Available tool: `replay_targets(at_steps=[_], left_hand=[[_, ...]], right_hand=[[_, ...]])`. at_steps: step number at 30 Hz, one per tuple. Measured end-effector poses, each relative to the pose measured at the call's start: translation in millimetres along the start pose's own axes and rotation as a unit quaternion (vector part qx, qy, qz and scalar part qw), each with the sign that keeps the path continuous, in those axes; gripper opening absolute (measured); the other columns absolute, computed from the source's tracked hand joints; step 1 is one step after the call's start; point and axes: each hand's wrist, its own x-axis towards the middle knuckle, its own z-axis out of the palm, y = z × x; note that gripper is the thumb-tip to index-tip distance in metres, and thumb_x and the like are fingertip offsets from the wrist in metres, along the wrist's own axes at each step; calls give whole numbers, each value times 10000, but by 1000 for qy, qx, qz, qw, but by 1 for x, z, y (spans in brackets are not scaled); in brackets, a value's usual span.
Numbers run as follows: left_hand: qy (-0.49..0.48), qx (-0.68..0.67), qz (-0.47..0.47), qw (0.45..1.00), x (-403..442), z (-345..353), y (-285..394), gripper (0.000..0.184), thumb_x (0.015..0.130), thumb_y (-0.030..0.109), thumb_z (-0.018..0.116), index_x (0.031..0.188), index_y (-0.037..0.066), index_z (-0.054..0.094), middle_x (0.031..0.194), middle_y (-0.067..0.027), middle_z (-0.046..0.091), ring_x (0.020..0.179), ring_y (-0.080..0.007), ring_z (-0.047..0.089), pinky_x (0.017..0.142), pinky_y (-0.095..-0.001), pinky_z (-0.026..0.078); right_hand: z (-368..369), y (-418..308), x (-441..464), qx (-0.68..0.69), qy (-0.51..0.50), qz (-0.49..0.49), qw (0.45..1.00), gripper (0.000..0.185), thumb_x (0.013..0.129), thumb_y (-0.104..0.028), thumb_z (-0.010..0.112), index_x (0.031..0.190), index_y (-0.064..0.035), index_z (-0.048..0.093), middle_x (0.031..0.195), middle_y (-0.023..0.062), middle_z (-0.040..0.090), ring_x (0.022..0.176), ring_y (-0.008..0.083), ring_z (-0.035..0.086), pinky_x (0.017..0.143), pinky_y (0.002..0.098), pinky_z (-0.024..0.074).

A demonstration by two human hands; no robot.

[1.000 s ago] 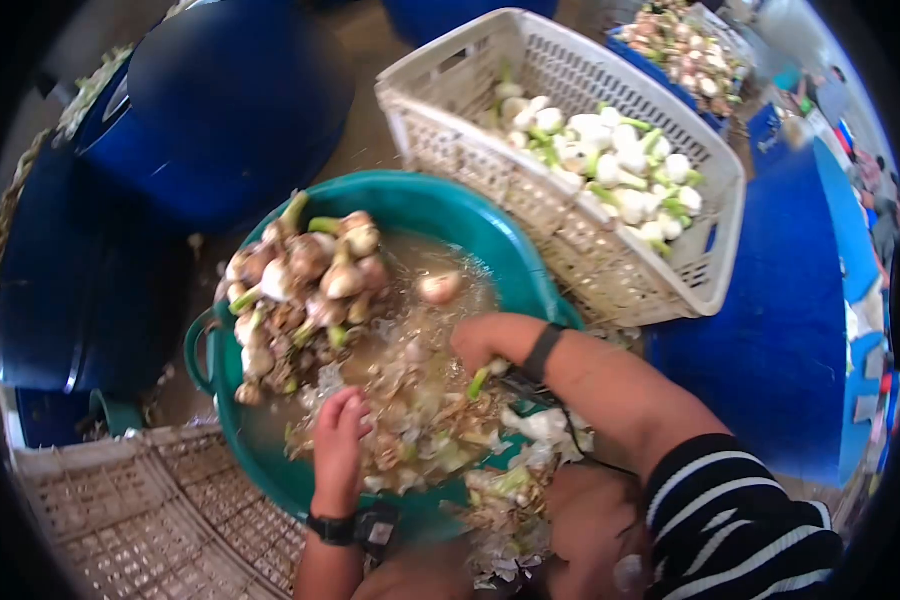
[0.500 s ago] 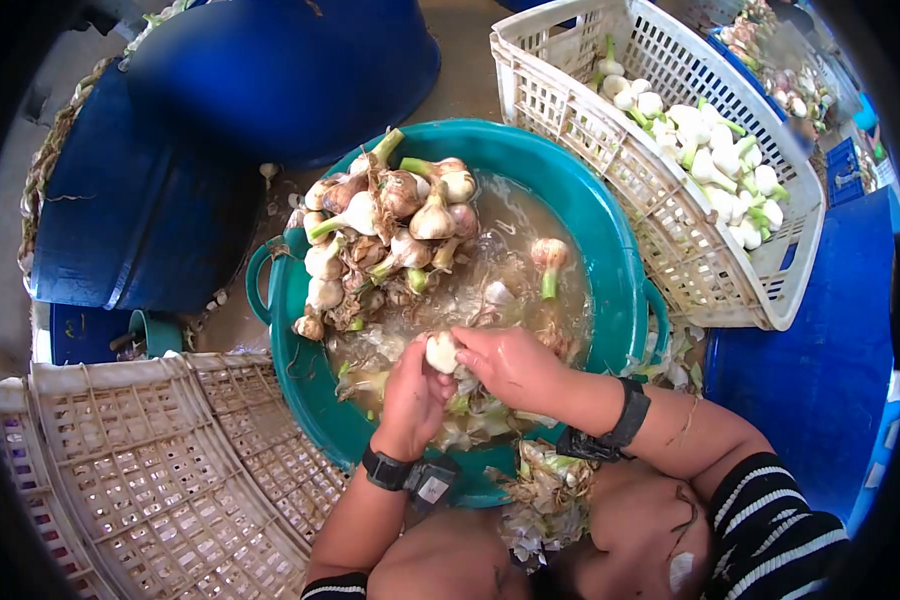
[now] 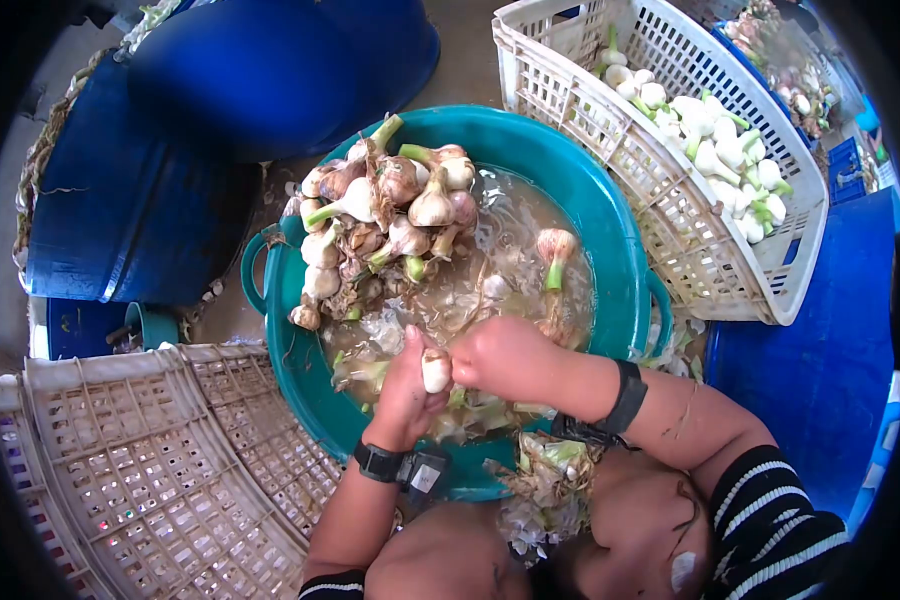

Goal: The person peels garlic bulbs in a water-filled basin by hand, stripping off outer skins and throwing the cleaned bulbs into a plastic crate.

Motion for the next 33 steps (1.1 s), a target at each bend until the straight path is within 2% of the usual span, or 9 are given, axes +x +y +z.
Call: replay_targets(at_steps=[6, 10, 14, 16, 23, 24, 26, 29, 33], left_hand=[[38, 71, 85, 993, 0, 2, 1, 348, 931, 377, 424, 990, 53, 536, 673, -31, 574, 478, -90, 492, 398, -215, 374], [7, 257, 141, 956, -6, 4, 3, 437, 810, 89, 632, 1216, 14, 487, 929, -73, 637, 837, -131, 606, 700, -235, 486], [22, 437, 430, 790, -18, 16, 9, 462, 721, -29, 640, 1167, 23, 532, 1136, -158, 580, 1159, -271, 489, 950, -374, 392], [41, 601, 537, 590, -12, 6, 10, 387, 697, -100, 589, 1068, 11, 586, 1158, -173, 566, 1169, -273, 478, 956, -352, 392], [63, 78, 381, 919, -6, 3, -2, 146, 816, -23, 562, 958, -4, 592, 1121, -151, 579, 987, -200, 585, 839, -313, 479], [65, 79, 382, 918, -6, 1, 0, 146, 816, -23, 562, 958, -4, 592, 1121, -151, 579, 987, -200, 585, 839, -313, 479], [86, -25, 313, 946, -5, -3, 3, 178, 827, 32, 588, 1001, 7, 559, 1008, -99, 594, 861, -146, 583, 735, -264, 485], [109, -88, 268, 953, -6, -5, 3, 172, 838, 78, 601, 991, 20, 547, 946, -72, 606, 787, -117, 582, 667, -234, 482], [103, -117, 236, 959, -4, -15, 0, 135, 852, 146, 601, 917, 46, 537, 850, -42, 602, 721, -111, 571, 629, -230, 471]], right_hand=[[14, 11, -2, 562, 0, 318, 764, 304, 868, -233, 499, 735, 18, 609, 578, 38, 560, 425, 95, 499, 436, 263, 417], [18, 9, -4, 413, 80, 222, 879, 205, 859, -191, 541, 792, -9, 608, 633, 36, 596, 513, 100, 537, 444, 258, 411], [-1, 11, 4, 632, -6, 413, 656, 161, 875, -197, 539, 852, -47, 592, 727, 25, 607, 591, 105, 544, 469, 268, 415], [-4, 7, 4, 709, 16, 424, 563, 119, 873, -200, 559, 911, -88, 570, 788, -8, 598, 621, 83, 531, 494, 212, 395], [-3, -3, 0, 693, 20, 272, 667, 119, 863, -195, 557, 881, -77, 562, 765, 16, 584, 624, 113, 538, 516, 268, 436], [4, -6, -7, 694, 18, 270, 667, 119, 863, -195, 557, 881, -77, 562, 765, 16, 584, 624, 113, 538, 516, 268, 436], [20, -12, -23, 350, -87, 45, 932, 160, 819, -218, 589, 861, -66, 562, 734, 73, 575, 642, 191, 563, 546, 338, 461], [12, -13, -27, 4, -190, 81, 978, 209, 788, -234, 600, 887, -51, 579, 760, 116, 582, 662, 250, 569, 601, 374, 470], [-14, -17, -6, 90, 8, 153, 984, 197, 795, -201, 595, 892, -30, 589, 772, 110, 592, 663, 270, 569, 604, 369, 465]])
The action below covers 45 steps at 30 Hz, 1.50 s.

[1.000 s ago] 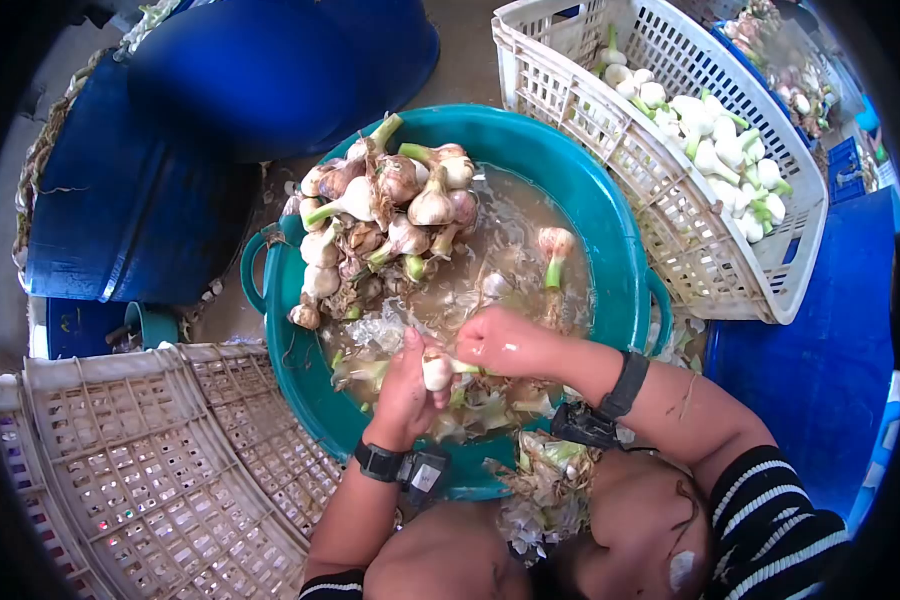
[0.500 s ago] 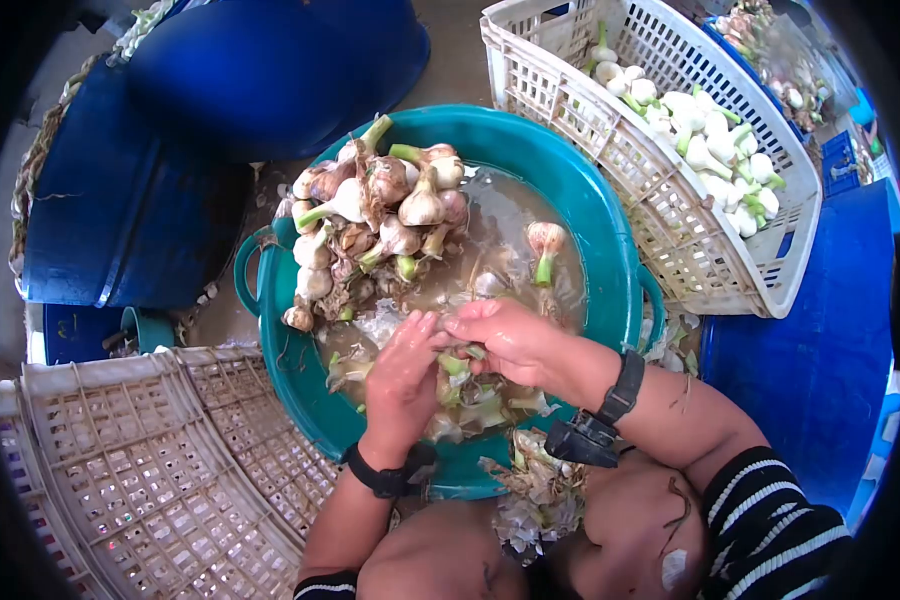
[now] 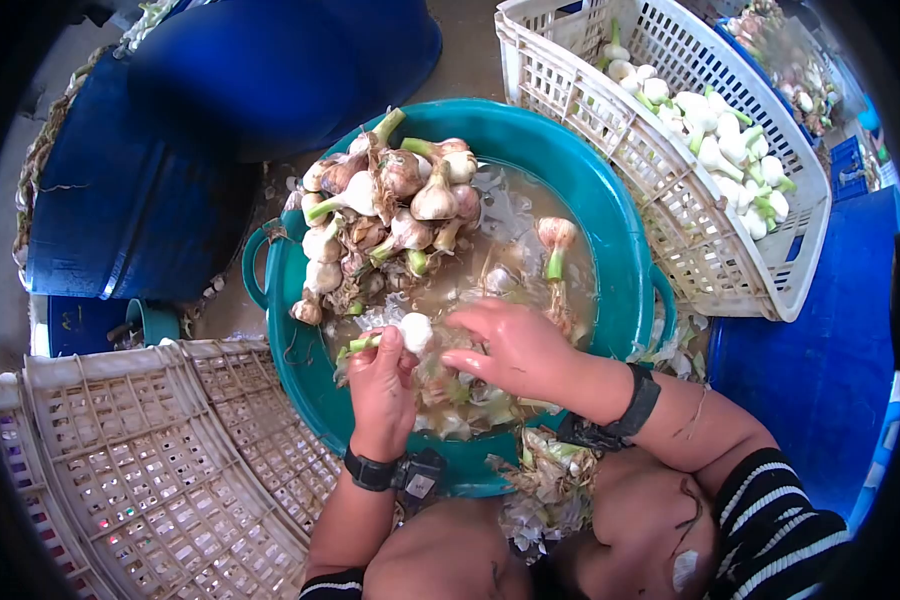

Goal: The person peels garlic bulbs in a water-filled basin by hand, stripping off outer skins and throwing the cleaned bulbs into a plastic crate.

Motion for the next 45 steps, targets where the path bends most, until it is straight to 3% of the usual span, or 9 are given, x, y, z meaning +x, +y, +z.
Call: replay_targets(at_steps=[6, 12, 15, 20, 23, 27, 32, 39, 45], left_hand=[[15, 5, -27, 1000, -7, 18, 6, 147, 897, 229, 538, 870, 88, 507, 662, 28, 486, 578, -63, 465, 537, -219, 414], [45, -73, -76, 993, -7, 15, 11, 205, 927, 283, 469, 829, 103, 475, 623, 30, 437, 551, -64, 440, 495, -208, 380], [23, 11, -40, 999, -12, 24, 7, 202, 932, 267, 457, 831, 93, 477, 642, 15, 465, 551, -66, 443, 498, -201, 379], [-11, 85, 127, 988, -19, 30, 10, 199, 943, 205, 421, 827, 61, 494, 676, -21, 506, 568, -73, 455, 514, -191, 385], [18, 57, 97, 993, -11, 20, 19, 177, 940, 187, 427, 841, 56, 493, 682, -10, 496, 578, -70, 451, 519, -192, 382], [-1, 46, -33, 998, -7, 16, 5, 146, 913, 219, 484, 962, 82, 488, 820, -13, 508, 650, -74, 471, 568, -196, 396], [-41, 98, -48, 993, -7, 29, -10, 185, 903, 227, 506, 1019, 86, 480, 895, -26, 518, 722, -94, 518, 612, -220, 431], [-38, 104, -62, 992, 2, 36, 9, 411, 924, 426, 384, 1142, 88, 468, 1041, -50, 546, 787, -125, 550, 596, -240, 441], [-31, 149, -29, 988, 5, 29, 13, 274, 902, 299, 453, 1035, 64, 501, 816, -30, 585, 609, -80, 537, 421, -200, 380]], right_hand=[[23, 0, 14, 361, 110, -6, 926, 291, 794, -173, 611, 1041, -21, 583, 835, 142, 597, 706, 293, 583, 633, 348, 475], [22, 34, 0, -32, 87, -77, 993, 324, 847, -233, 579, 1081, -13, 536, 934, 104, 567, 728, 172, 575, 661, 296, 483], [12, 1, 20, 348, 28, 36, 936, 306, 846, -301, 559, 1007, -41, 565, 920, 141, 597, 767, 222, 609, 603, 331, 502], [-12, 24, 33, 769, -57, 180, 611, 265, 890, -321, 484, 1004, -88, 539, 938, 75, 586, 699, 156, 585, 511, 309, 498], [-99, 23, 14, 814, -242, -382, 365, 892, 761, -668, 448, 1369, -52, 236, 1187, 298, 466, 820, 401, 616, 608, 423, 554], [-86, 87, 30, 773, 274, 115, 561, 601, 848, -494, 504, 1251, -56, 422, 1163, 147, 528, 948, 245, 561, 855, 426, 455], [31, 154, 58, 471, 353, 501, 635, 425, 817, -334, 619, 1124, -48, 551, 967, 62, 597, 890, 180, 545, 746, 315, 439], [31, 48, 31, 239, 97, 13, 966, 360, 923, -336, 443, 949, 12, 530, 726, 151, 566, 607, 247, 538, 569, 363, 427], [24, -8, 9, 59, 23, 0, 998, 300, 889, -274, 443, 785, 0, 511, 726, 222, 576, 682, 382, 576, 595, 460, 461]])
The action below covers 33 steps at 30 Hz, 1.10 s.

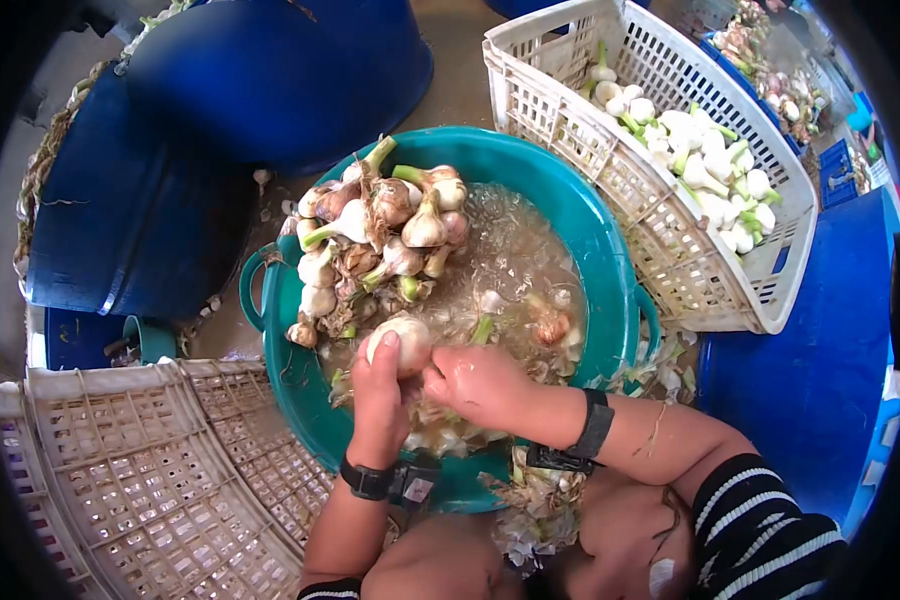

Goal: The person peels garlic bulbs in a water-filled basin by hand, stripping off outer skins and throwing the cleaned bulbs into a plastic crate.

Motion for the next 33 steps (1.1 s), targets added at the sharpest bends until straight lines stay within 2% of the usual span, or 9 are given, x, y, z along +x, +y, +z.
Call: replay_targets(at_steps=[5, 7, 10, 14, 16, 19, 24, 27, 33], left_hand=[[-30, 8, -37, 999, 4, -12, -9, 369, 897, 378, 407, 1060, 65, 517, 867, -31, 603, 685, -140, 592, 487, -234, 458], [-115, -208, -72, 969, 5, -14, -10, 393, 886, 378, 417, 1118, 70, 491, 928, -47, 601, 725, -166, 600, 546, -242, 486], [-53, -156, -55, 985, 2, -10, 5, 429, 885, 382, 407, 1163, 63, 477, 978, -56, 597, 764, -174, 602, 617, -244, 497], [-195, 153, -97, 964, 14, -38, 19, 463, 828, 301, 507, 1204, 40, 440, 1079, -87, 550, 957, -174, 551, 756, -312, 490], [-215, 165, -135, 953, 6, -33, 22, 521, 751, 104, 603, 1227, 28, 404, 1208, -114, 463, 1116, -177, 454, 938, -349, 385], [-241, 275, 182, 913, -5, -29, 18, 613, 612, 102, 739, 1167, 38, 486, 1303, -138, 392, 1167, -237, 431, 995, -372, 329], [-179, 510, 431, 723, -13, -18, 20, 467, 633, 40, 682, 1068, 95, 522, 1351, -181, 355, 1229, -399, 344, 1025, -459, 262], [-162, 259, 332, 892, 4, -31, -6, 332, 746, -2, 591, 1038, 78, 453, 1305, -199, 393, 1233, -325, 353, 1008, -413, 288], [-128, -20, 164, 978, -9, -20, -9, 307, 882, 188, 530, 1134, 91, 384, 1236, -158, 458, 1143, -295, 451, 961, -391, 359]], right_hand=[[2, 17, 17, -96, 20, -45, 994, 292, 897, -260, 429, 843, 3, 543, 749, 188, 607, 662, 302, 615, 531, 399, 492], [-5, 19, 24, 528, -81, 313, 785, 318, 924, -257, 381, 927, 6, 561, 796, 124, 618, 655, 222, 616, 501, 322, 498], [-17, 16, 13, 669, -75, 286, 682, 345, 927, -288, 381, 988, 0, 562, 781, 77, 609, 588, 159, 580, 477, 260, 477], [-12, 23, 13, 252, -82, 103, 959, 283, 915, -258, 474, 1021, -7, 552, 805, 51, 607, 583, 147, 545, 526, 281, 473], [-12, 25, 15, 194, -81, 100, 972, 273, 910, -232, 490, 1034, 5, 550, 841, 49, 618, 644, 144, 579, 580, 288, 488], [-8, 36, 21, 638, -56, 329, 694, 287, 922, -233, 463, 1085, -7, 532, 955, 75, 623, 829, 162, 621, 661, 294, 514], [-27, 22, 15, 715, -62, 261, 645, 313, 938, -234, 431, 1196, -58, 456, 1093, 66, 566, 945, 158, 587, 777, 311, 498], [-27, 11, 8, 779, -84, 88, 615, 401, 949, -248, 408, 1303, -82, 323, 1220, 49, 468, 1127, 144, 456, 926, 324, 383], [-18, 12, -13, 665, -105, 106, 732, 410, 948, -248, 417, 1303, -55, 355, 1181, 45, 493, 1085, 137, 462, 923, 298, 367]])
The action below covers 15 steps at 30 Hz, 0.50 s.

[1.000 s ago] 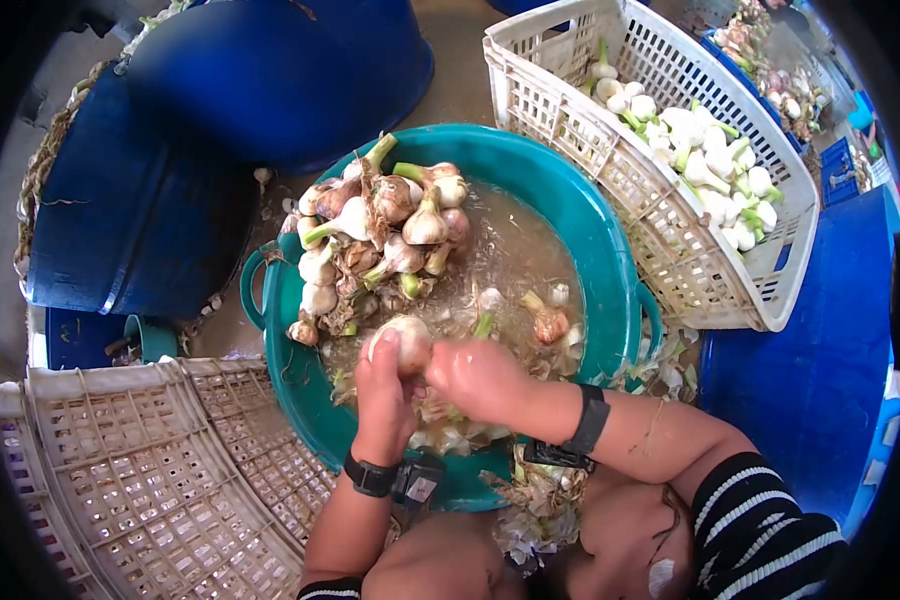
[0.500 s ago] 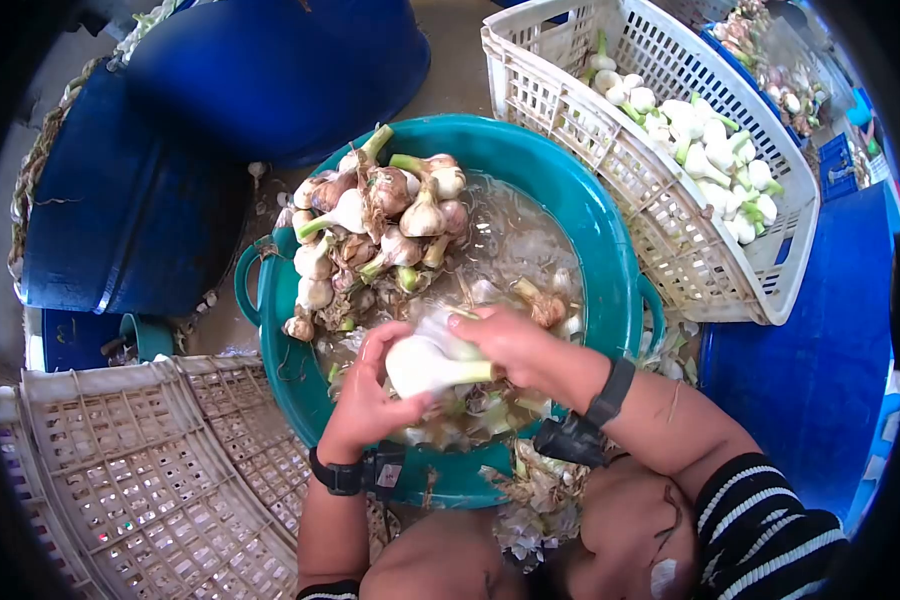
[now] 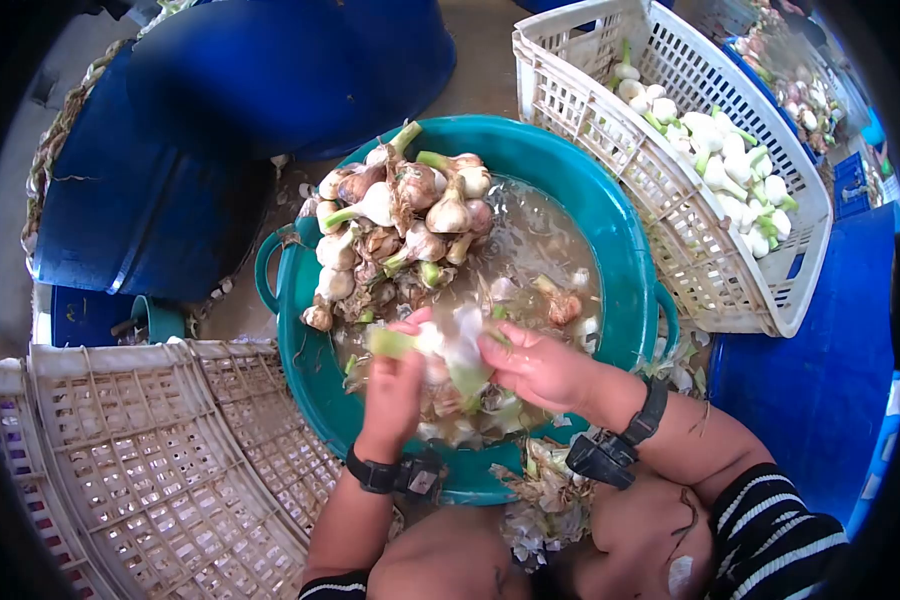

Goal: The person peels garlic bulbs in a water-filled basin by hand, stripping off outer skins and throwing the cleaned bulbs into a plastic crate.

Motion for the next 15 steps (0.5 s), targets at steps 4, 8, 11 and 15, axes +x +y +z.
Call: replay_targets(at_steps=[4, 8, 11, 15], left_hand=[[115, -392, -203, 890, 14, -32, 7, 374, 934, 331, 330, 1132, 61, 499, 1116, -158, 557, 1050, -357, 525, 907, -494, 415], [180, -407, -285, 849, 12, -66, 15, 394, 892, 334, 381, 1116, 39, 515, 1069, -144, 579, 1067, -351, 522, 897, -507, 420], [173, -373, -321, 853, 11, -76, 15, 423, 898, 375, 374, 1116, 41, 517, 1055, -130, 586, 1057, -337, 530, 878, -495, 434], [103, -305, -296, 900, 19, -57, 11, 465, 911, 404, 352, 1155, 32, 487, 1091, -119, 578, 1068, -315, 525, 874, -481, 438]], right_hand=[[-2, -12, -13, -300, -77, 2, 951, 391, 938, -266, 439, 1254, -36, 429, 1156, 66, 524, 1049, 139, 496, 911, 301, 392], [4, -85, -28, 61, -2, -246, 967, 395, 922, -269, 381, 1190, 16, 436, 1137, 185, 537, 944, 310, 580, 785, 464, 480], [-7, -86, -19, -33, 88, -205, 974, 383, 909, -273, 423, 1167, 7, 459, 1089, 162, 566, 927, 270, 584, 782, 408, 477], [5, -42, -4, -804, -122, 263, 520, 355, 845, -252, 519, 1119, -27, 537, 1118, 176, 561, 1047, 270, 539, 897, 375, 419]])
